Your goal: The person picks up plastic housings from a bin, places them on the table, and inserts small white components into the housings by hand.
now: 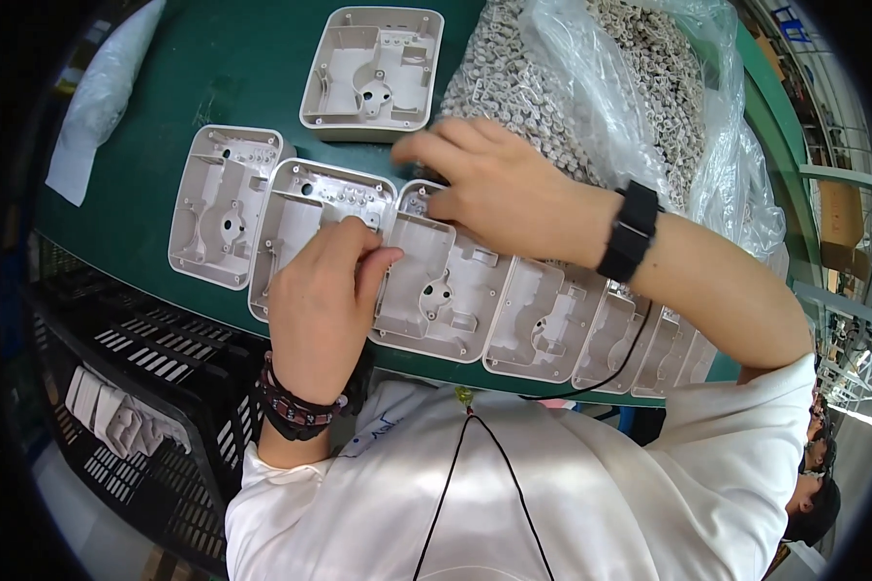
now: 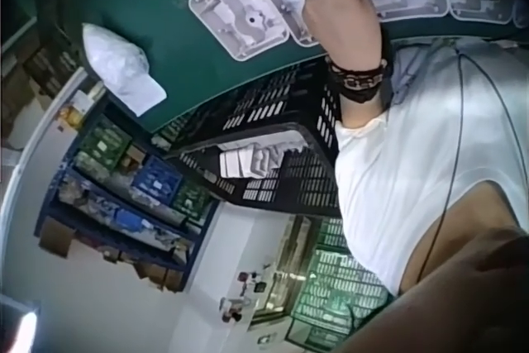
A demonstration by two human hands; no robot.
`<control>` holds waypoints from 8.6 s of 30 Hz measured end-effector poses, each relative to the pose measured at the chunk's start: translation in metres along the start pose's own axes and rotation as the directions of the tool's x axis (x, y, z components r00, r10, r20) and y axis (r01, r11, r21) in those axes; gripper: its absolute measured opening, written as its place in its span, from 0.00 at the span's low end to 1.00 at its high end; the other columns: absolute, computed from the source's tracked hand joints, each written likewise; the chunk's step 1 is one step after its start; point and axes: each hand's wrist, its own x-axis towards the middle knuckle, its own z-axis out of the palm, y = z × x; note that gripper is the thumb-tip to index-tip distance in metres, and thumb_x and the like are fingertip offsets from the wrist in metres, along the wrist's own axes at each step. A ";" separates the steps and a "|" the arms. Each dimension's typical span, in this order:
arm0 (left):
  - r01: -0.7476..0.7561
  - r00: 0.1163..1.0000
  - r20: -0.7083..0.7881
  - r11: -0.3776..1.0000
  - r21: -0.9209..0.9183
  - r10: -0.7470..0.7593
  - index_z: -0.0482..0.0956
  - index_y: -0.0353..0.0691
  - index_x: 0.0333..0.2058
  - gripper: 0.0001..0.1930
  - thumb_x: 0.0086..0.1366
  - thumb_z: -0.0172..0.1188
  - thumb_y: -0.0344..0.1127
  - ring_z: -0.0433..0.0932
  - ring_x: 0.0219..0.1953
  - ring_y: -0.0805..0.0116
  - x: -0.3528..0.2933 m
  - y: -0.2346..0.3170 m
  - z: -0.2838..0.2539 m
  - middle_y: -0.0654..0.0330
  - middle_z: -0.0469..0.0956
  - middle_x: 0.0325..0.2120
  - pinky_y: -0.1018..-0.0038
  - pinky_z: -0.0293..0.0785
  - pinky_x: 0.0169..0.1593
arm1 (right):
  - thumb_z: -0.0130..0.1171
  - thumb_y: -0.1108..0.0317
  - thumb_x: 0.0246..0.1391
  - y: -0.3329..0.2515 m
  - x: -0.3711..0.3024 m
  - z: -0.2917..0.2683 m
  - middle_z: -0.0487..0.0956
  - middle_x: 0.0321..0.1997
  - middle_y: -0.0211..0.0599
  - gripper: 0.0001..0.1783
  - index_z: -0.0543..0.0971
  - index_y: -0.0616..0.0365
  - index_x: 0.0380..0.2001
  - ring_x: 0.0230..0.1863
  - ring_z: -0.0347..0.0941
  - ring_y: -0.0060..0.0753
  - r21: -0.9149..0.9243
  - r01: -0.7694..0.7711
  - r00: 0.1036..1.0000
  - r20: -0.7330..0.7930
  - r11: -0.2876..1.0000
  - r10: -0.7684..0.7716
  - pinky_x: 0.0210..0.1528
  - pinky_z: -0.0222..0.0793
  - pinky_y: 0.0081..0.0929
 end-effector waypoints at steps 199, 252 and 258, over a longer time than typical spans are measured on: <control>-0.599 0.779 0.365 0.777 0.193 0.510 0.74 0.40 0.24 0.08 0.49 0.65 0.34 0.70 0.16 0.64 -0.056 0.063 0.037 0.61 0.69 0.16 0.72 0.65 0.19 | 0.52 0.71 0.52 -0.163 -0.276 -0.005 0.74 0.32 0.49 0.15 0.74 0.61 0.44 0.34 0.70 0.52 0.242 -0.958 0.120 -0.155 0.155 0.981 0.36 0.65 0.37; 0.135 0.575 0.649 0.724 -0.676 0.498 0.70 0.37 0.36 0.27 0.67 0.38 0.59 0.65 0.19 0.73 -0.026 0.142 0.075 0.64 0.68 0.22 0.77 0.59 0.22 | 0.63 0.78 0.43 -0.167 -0.205 -0.034 0.73 0.33 0.38 0.10 0.73 0.62 0.29 0.29 0.68 0.27 0.853 -0.341 0.334 -0.282 0.395 0.899 0.30 0.65 0.21; -0.079 0.501 0.651 0.779 -0.621 0.570 0.70 0.37 0.28 0.15 0.65 0.49 0.44 0.71 0.24 0.54 -0.017 0.154 0.078 0.56 0.69 0.18 0.67 0.65 0.25 | 0.63 0.79 0.41 -0.156 -0.224 -0.035 0.75 0.31 0.41 0.09 0.73 0.62 0.28 0.28 0.72 0.30 0.865 -0.209 0.462 -0.324 0.456 0.826 0.26 0.67 0.23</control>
